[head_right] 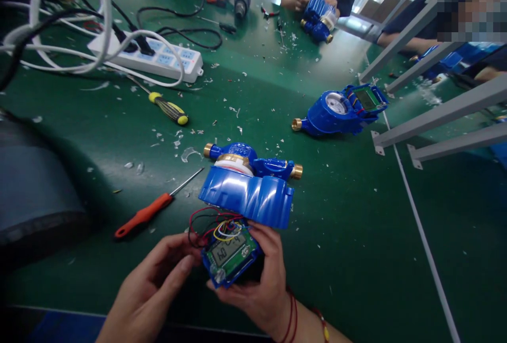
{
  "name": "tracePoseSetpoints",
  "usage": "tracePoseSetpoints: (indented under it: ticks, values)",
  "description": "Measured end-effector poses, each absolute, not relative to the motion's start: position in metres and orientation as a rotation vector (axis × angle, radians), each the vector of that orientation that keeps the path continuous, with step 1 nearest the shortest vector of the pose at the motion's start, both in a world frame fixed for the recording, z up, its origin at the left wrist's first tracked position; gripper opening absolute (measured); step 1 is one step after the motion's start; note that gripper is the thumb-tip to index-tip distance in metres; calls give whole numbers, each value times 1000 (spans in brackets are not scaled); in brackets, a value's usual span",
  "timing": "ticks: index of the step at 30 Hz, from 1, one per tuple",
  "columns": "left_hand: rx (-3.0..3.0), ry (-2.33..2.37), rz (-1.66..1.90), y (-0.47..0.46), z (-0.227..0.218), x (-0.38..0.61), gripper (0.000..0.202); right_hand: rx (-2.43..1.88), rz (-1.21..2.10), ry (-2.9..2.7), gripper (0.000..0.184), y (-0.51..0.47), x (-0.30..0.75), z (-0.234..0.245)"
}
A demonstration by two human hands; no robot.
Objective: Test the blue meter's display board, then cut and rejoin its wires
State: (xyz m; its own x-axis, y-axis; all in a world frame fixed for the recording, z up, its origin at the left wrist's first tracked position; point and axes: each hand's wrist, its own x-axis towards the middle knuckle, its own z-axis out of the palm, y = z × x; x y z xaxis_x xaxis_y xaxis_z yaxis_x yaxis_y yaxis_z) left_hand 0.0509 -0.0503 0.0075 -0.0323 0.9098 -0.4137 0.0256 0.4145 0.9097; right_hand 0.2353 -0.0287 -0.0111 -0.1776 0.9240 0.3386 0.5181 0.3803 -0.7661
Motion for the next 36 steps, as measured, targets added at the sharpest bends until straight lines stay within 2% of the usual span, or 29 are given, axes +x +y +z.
tracePoseSetpoints:
  ticks: [7,19,24,31,36]
  values:
    - [597,1086,875,-45,10,54,23,-1235,606,-1843,79,-27,234,-10]
    - [481,999,913,-43,5,59,26,-1184,514,-1928,83,-26,239,-13]
    - [471,964,908,-42,5,59,27,-1182,480,-1950,79,-25,238,-11]
    - [477,941,929,-42,4,59,19,-1211,490,-1935,85,-26,237,-8]
    - [458,952,917,-38,6,61,15,-1137,360,-2024,78,-27,236,-4]
